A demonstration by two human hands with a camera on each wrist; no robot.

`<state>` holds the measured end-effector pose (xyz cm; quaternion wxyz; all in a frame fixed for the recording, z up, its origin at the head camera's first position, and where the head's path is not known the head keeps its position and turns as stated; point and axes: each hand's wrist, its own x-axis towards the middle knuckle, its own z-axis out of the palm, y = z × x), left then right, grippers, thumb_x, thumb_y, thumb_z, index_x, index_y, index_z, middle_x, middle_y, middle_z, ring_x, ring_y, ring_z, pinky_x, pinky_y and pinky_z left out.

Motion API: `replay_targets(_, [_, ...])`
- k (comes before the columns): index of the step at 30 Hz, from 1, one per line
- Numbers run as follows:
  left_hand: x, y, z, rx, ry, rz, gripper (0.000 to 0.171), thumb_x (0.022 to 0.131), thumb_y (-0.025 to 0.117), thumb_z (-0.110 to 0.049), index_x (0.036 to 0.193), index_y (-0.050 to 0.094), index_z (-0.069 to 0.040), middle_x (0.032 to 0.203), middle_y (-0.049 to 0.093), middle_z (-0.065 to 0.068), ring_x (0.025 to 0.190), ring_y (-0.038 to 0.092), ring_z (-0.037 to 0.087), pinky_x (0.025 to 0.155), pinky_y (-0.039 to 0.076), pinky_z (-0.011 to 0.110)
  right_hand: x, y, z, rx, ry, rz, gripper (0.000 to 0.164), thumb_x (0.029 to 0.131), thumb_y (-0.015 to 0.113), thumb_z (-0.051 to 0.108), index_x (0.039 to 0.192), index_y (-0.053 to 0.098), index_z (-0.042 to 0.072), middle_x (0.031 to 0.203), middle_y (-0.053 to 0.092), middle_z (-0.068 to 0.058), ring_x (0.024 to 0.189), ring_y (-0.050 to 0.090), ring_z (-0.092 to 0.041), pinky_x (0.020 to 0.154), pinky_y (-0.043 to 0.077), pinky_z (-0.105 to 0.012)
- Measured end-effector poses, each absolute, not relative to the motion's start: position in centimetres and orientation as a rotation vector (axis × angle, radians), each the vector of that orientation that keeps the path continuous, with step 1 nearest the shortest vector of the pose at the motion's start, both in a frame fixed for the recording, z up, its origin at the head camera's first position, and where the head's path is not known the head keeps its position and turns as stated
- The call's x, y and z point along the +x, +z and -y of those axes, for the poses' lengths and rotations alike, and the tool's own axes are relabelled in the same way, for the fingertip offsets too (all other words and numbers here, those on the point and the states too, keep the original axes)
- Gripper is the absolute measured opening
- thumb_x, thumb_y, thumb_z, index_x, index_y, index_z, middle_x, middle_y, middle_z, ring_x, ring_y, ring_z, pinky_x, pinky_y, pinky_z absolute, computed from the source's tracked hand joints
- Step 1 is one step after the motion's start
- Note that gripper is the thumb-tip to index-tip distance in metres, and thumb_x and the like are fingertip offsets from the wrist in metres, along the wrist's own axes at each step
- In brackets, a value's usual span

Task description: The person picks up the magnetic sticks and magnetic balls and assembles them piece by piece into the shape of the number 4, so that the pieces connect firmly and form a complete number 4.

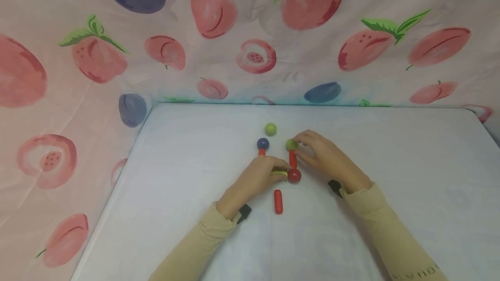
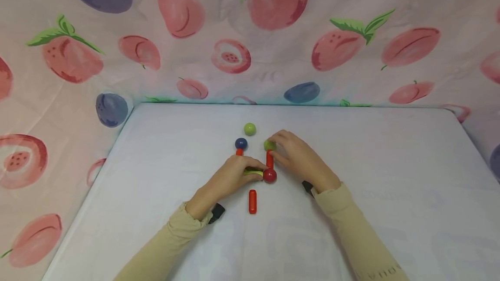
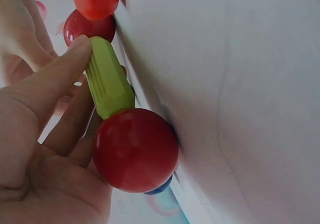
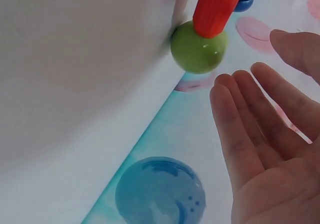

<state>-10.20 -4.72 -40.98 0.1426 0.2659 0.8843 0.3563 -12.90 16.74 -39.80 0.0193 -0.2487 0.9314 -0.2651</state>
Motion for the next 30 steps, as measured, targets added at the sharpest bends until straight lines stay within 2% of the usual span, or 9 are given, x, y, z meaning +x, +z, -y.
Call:
replay_targets(8, [-10.3, -41.1, 4.8, 0.766, 1.041, -2.564, 0.027, 0.088, 0.076, -0.017, 0.115, 0.075, -0.017, 0.105, 0.075, -0.005, 0.092, 0.065, 0.004, 0.090, 0.052, 0.019, -11.4, -39.4, -16.9, -0.816, -0.800, -2.908, 0.039, 0.086, 0.078, 0.013, 0.124, 0.065, 0.010, 0.121, 0.064, -0.006, 0.117, 0.059, -0.024, 0.102, 0.050, -0.045])
replay_targets(15, [-10.4, -41.2, 4.9, 0.756, 1.031, -2.574, 0.028, 0.088, 0.076, -0.016, 0.116, 0.075, -0.016, 0.106, 0.075, -0.005, 0.093, 0.066, 0.005, 0.090, 0.053, 0.019, -9.7, -39.3, -17.2, -0.895, -0.782, -2.924, 0.045, 0.084, 0.080, 0.012, 0.126, 0.064, 0.008, 0.122, 0.064, -0.007, 0.117, 0.060, -0.025, 0.099, 0.052, -0.046])
replay_targets(30, [-10.4, -41.3, 4.7, 0.749, 1.029, -2.574, 0.029, 0.088, 0.076, -0.017, 0.117, 0.074, -0.018, 0.107, 0.075, -0.005, 0.094, 0.066, 0.005, 0.090, 0.052, 0.020, -6.8, -39.4, -17.2, -0.973, -0.821, -2.918, 0.039, 0.082, 0.081, 0.012, 0.118, 0.068, 0.007, 0.114, 0.066, -0.004, 0.107, 0.063, -0.020, 0.091, 0.056, -0.040])
